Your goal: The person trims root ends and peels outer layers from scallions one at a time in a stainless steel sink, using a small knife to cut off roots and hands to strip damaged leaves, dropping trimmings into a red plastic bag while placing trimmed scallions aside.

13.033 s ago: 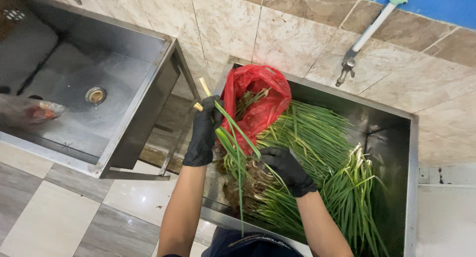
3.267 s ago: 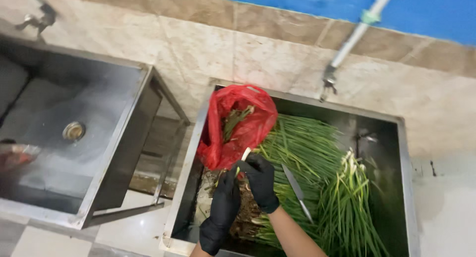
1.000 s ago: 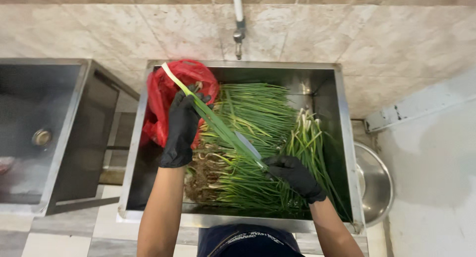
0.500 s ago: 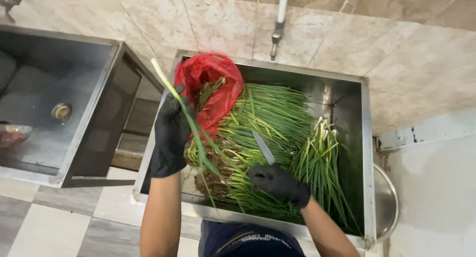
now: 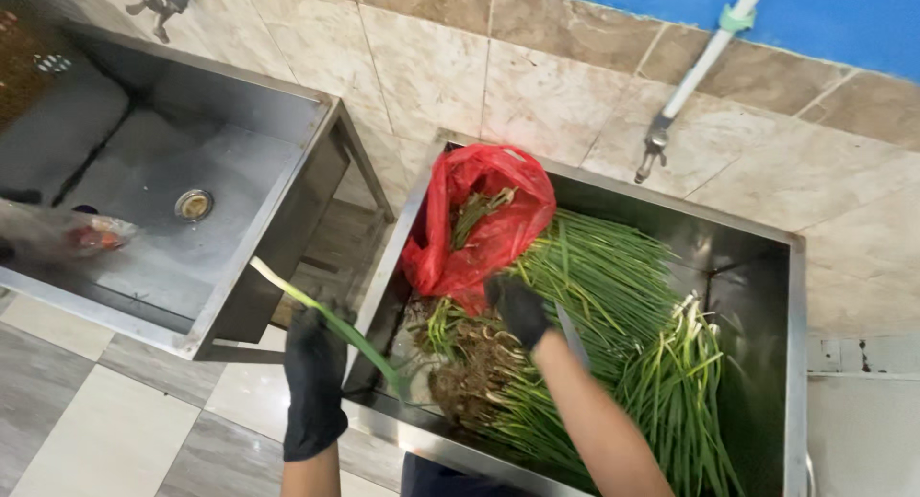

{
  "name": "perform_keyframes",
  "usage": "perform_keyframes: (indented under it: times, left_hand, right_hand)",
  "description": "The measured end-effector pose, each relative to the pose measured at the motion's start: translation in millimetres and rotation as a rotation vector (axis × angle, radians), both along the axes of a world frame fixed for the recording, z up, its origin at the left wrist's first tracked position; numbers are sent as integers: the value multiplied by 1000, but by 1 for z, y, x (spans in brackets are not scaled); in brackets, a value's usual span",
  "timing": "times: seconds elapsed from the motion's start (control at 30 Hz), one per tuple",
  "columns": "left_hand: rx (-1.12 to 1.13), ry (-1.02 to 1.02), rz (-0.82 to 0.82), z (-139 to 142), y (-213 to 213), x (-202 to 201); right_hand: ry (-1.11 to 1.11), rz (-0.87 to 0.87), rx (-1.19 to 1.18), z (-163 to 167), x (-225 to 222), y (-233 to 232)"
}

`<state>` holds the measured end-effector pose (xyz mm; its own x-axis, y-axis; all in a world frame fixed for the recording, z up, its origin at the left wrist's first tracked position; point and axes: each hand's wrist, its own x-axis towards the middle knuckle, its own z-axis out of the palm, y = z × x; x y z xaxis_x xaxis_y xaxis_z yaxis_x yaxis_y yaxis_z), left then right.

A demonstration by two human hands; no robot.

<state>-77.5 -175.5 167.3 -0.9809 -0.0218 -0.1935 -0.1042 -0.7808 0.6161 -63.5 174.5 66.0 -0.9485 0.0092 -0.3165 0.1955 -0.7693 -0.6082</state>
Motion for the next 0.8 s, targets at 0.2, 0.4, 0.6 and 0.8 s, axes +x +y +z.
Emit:
perform_keyframes:
  times: [0.2, 0.4, 0.6, 0.8]
  left_hand:
    - [-19, -100, -173, -42, 49, 0]
    - [-619, 96, -743, -158, 159, 46]
    - [-955, 487, -721, -213, 143, 115]
    - [-1356, 19, -656, -209, 95, 73]
  right_hand:
    - [-231, 154, 712, 24, -14, -4]
    - [1, 417, 681, -22, 135, -3]
    - [-694, 314, 2348, -32, 331, 166]
    - [-486, -99, 1964, -70, 341, 175]
